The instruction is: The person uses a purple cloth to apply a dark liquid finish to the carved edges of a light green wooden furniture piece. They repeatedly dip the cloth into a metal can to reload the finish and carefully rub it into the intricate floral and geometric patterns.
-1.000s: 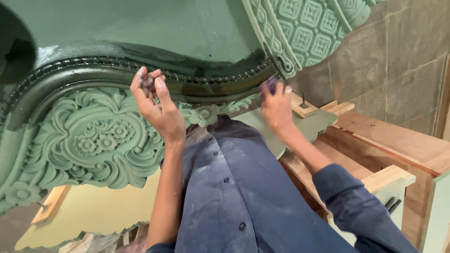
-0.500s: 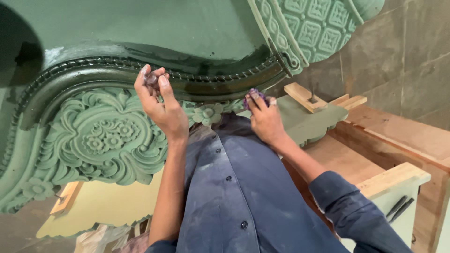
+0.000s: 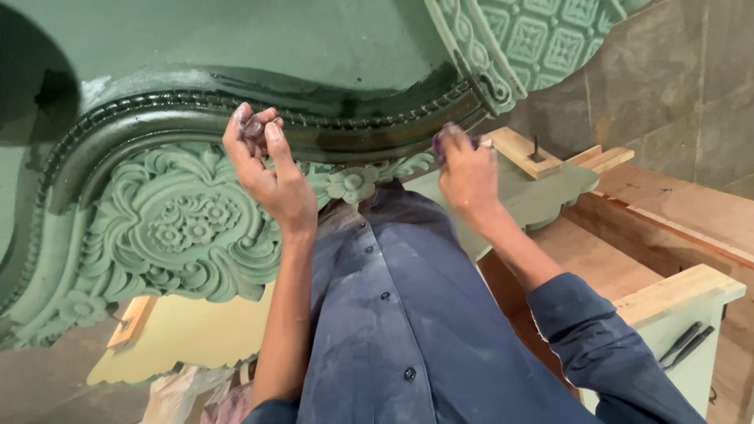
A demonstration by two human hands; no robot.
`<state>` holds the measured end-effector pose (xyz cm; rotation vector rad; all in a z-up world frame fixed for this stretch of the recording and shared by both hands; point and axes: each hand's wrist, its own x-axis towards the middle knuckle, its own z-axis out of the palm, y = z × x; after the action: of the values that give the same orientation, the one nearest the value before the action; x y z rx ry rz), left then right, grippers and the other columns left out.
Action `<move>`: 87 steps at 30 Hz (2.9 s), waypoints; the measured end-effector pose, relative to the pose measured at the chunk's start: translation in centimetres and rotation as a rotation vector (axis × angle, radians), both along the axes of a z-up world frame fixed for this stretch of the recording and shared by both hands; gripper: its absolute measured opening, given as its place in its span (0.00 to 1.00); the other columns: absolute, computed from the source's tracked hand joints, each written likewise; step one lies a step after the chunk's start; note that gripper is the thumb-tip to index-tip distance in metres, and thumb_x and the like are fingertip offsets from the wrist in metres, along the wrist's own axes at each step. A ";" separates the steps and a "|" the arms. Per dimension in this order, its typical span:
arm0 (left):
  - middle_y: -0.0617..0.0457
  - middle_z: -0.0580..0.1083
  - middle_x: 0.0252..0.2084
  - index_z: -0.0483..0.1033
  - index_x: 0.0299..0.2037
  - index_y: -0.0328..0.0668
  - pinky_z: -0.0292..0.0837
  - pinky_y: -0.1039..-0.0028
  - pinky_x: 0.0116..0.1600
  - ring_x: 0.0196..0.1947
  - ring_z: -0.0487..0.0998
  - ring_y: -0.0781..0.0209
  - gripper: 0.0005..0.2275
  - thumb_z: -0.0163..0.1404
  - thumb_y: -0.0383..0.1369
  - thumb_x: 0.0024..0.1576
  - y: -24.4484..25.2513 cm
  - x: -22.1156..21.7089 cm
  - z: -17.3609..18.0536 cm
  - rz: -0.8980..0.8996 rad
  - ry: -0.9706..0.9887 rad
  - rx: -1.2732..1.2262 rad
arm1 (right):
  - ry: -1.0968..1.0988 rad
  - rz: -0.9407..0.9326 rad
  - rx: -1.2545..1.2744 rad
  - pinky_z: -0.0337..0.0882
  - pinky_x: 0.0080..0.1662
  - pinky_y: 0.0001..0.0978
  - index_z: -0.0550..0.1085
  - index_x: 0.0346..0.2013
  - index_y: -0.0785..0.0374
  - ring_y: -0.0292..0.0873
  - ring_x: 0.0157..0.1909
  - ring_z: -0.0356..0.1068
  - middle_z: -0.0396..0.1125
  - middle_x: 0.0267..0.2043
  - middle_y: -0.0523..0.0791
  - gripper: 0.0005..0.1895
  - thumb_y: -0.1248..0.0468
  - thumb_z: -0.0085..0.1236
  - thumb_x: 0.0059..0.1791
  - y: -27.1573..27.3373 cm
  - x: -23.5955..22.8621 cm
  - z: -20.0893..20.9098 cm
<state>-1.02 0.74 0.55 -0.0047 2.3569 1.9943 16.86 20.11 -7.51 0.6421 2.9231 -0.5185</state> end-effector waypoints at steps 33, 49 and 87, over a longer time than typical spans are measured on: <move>0.47 0.74 0.55 0.62 0.67 0.32 0.71 0.72 0.64 0.54 0.74 0.63 0.15 0.45 0.26 0.71 2.3 1.8 0.2 -0.124 -0.015 -0.066 | 0.320 0.267 0.108 0.60 0.58 0.44 0.76 0.62 0.58 0.55 0.58 0.58 0.64 0.70 0.43 0.22 0.70 0.52 0.53 1.2 4.5 -3.8; 0.47 0.74 0.55 0.62 0.67 0.32 0.70 0.72 0.63 0.53 0.73 0.63 0.16 0.44 0.26 0.71 0.8 1.9 0.4 -0.018 -0.032 -0.008 | 0.192 0.147 -0.077 0.59 0.67 0.51 0.69 0.63 0.71 0.57 0.65 0.63 0.63 0.66 0.53 0.29 0.74 0.52 0.46 2.4 3.1 -0.4; 0.45 0.73 0.55 0.60 0.68 0.31 0.71 0.68 0.65 0.55 0.73 0.60 0.16 0.44 0.27 0.71 -6.0 -0.4 -0.1 0.202 -0.052 0.091 | 0.105 0.013 -0.041 0.64 0.60 0.52 0.75 0.56 0.68 0.63 0.58 0.63 0.68 0.59 0.53 0.27 0.77 0.52 0.41 4.5 -4.4 1.4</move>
<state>-1.40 -5.22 0.45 -0.2988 2.3133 2.1581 12.49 24.65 -6.10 0.6081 3.0034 -0.6274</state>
